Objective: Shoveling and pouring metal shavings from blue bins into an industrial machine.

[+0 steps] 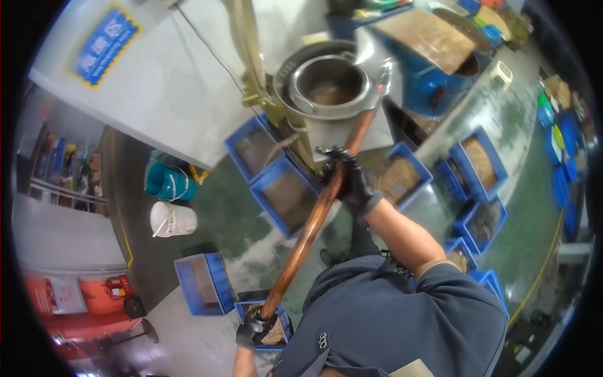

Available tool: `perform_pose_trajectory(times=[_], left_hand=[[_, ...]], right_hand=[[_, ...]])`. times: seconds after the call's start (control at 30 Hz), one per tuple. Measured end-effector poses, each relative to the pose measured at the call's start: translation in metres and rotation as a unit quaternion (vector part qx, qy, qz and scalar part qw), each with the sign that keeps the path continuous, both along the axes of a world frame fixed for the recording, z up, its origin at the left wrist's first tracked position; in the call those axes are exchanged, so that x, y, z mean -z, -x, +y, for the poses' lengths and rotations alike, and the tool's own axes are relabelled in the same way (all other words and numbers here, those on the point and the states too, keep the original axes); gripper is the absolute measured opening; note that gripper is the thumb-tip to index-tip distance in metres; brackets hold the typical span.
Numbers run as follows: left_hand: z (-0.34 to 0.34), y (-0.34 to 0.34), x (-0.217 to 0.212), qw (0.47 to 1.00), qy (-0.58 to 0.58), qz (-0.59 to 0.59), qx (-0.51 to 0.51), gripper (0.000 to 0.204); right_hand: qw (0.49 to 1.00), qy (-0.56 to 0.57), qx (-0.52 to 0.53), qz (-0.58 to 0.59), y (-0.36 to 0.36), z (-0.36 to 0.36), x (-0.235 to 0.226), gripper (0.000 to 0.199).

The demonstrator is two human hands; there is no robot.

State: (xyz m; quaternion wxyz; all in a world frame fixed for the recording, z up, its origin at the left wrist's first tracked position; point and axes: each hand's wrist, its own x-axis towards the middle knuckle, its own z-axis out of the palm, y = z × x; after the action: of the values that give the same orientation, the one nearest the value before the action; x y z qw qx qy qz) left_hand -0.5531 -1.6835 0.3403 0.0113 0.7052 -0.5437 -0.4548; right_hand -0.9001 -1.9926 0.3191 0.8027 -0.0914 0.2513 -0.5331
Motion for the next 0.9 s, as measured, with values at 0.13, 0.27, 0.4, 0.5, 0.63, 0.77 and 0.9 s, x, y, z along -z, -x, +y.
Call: perform_pose_trajectory(times=[0.13, 0.27, 0.4, 0.5, 0.63, 0.77, 0.9], left_hand=[[-0.019, -0.019, 0.024, 0.988, 0.079, -0.088, 0.103, 0.025], [-0.061, 0.012, -0.008, 0.958, 0.189, -0.165, 0.137, 0.015], [-0.106, 0.052, -0.029, 0.899, 0.16, -0.313, 0.263, 0.013], [-0.15, 0.093, -0.041, 0.837, 0.174, -0.384, 0.349, 0.014], [-0.229, 0.175, -0.062, 0.779, 0.184, -0.407, 0.439, 0.013], [-0.319, 0.289, -0.074, 0.684, 0.284, -0.401, 0.54, 0.015], [-0.396, 0.43, -0.085, 0.603, 0.232, -0.423, 0.635, 0.018]], right_hand=[[0.942, -0.042, 0.149, 0.298, 0.021, 0.07, 0.041, 0.038], [0.967, -0.162, 0.053, 0.19, 0.037, 0.108, 0.079, 0.025], [0.957, -0.267, 0.098, 0.049, 0.057, 0.12, 0.163, 0.019], [0.941, -0.322, 0.091, 0.047, 0.072, 0.115, 0.21, 0.017], [0.987, -0.151, 0.036, -0.042, 0.104, 0.102, 0.236, 0.025], [0.958, -0.21, -0.026, 0.194, 0.164, 0.064, 0.193, 0.018], [0.817, 0.231, 0.042, 0.527, 0.224, 0.014, 0.144, 0.039]])
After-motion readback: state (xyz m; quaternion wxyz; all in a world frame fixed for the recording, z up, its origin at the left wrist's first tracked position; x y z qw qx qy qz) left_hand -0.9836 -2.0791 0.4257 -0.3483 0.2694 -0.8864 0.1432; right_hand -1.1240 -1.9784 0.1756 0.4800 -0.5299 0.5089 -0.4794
